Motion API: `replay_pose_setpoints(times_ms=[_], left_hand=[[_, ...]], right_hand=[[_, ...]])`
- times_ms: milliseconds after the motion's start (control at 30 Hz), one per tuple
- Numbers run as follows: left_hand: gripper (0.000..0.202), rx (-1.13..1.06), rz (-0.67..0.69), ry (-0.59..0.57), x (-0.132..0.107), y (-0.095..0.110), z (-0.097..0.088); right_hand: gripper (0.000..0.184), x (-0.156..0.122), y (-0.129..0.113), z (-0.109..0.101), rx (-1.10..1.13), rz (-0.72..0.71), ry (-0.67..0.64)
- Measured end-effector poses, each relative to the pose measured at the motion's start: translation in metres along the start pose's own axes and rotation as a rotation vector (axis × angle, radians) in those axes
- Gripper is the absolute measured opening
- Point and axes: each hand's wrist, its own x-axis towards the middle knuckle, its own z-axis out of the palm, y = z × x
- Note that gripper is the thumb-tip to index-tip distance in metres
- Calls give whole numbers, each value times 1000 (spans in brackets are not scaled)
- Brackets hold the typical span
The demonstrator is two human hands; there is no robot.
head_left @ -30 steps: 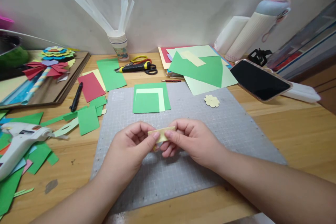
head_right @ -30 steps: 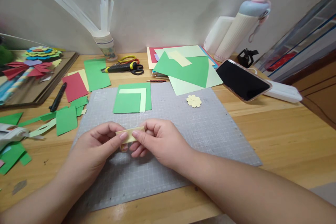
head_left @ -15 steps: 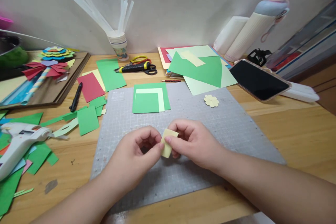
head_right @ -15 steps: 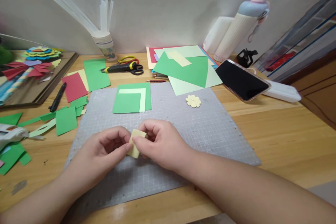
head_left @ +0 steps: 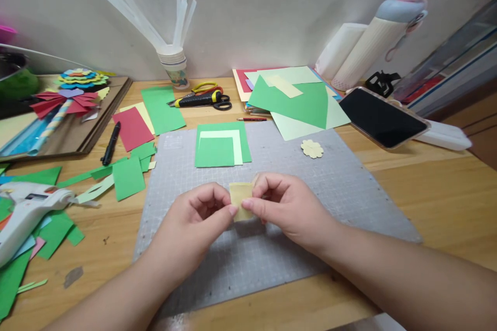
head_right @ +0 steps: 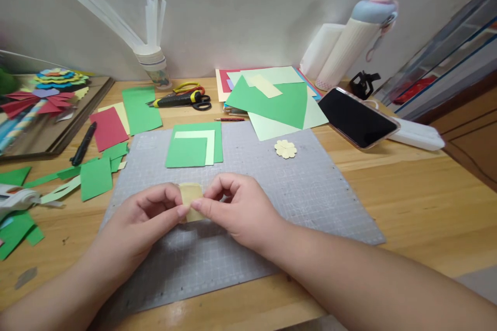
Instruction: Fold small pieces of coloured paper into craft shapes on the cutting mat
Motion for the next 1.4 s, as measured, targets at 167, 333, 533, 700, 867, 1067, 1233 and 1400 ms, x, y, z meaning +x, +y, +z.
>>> replay_pose_setpoints(times_ms=[167, 333, 533, 700, 867, 1067, 1233, 1400], left_hand=[[16, -13, -32, -37, 1, 0, 0], [16, -18, -43, -54, 1, -3, -1], [15, 24, -31, -61, 0, -4, 0], [15, 50, -30, -66, 0, -4, -1], [16, 70, -26, -84, -1, -6, -3], [15, 77, -43, -79, 0, -4, -2], [15, 53, -43, -76, -1, -3, -1], [16, -33, -42, -21, 0, -1, -1]], right_hand=[[30, 1, -3, -3, 54, 7, -58], [25, 2, -1, -4, 26, -38, -118], [27, 4, 3, -3, 74, -39, -101], [32, 4, 2, -2, 169, -52, -70], [30, 4, 2, -3, 229, -41, -83], [26, 5, 4, -7, 222, -53, -113], [26, 8, 5, -11, 238, -20, -146], [36, 9, 3, -8, 197, -10, -151]])
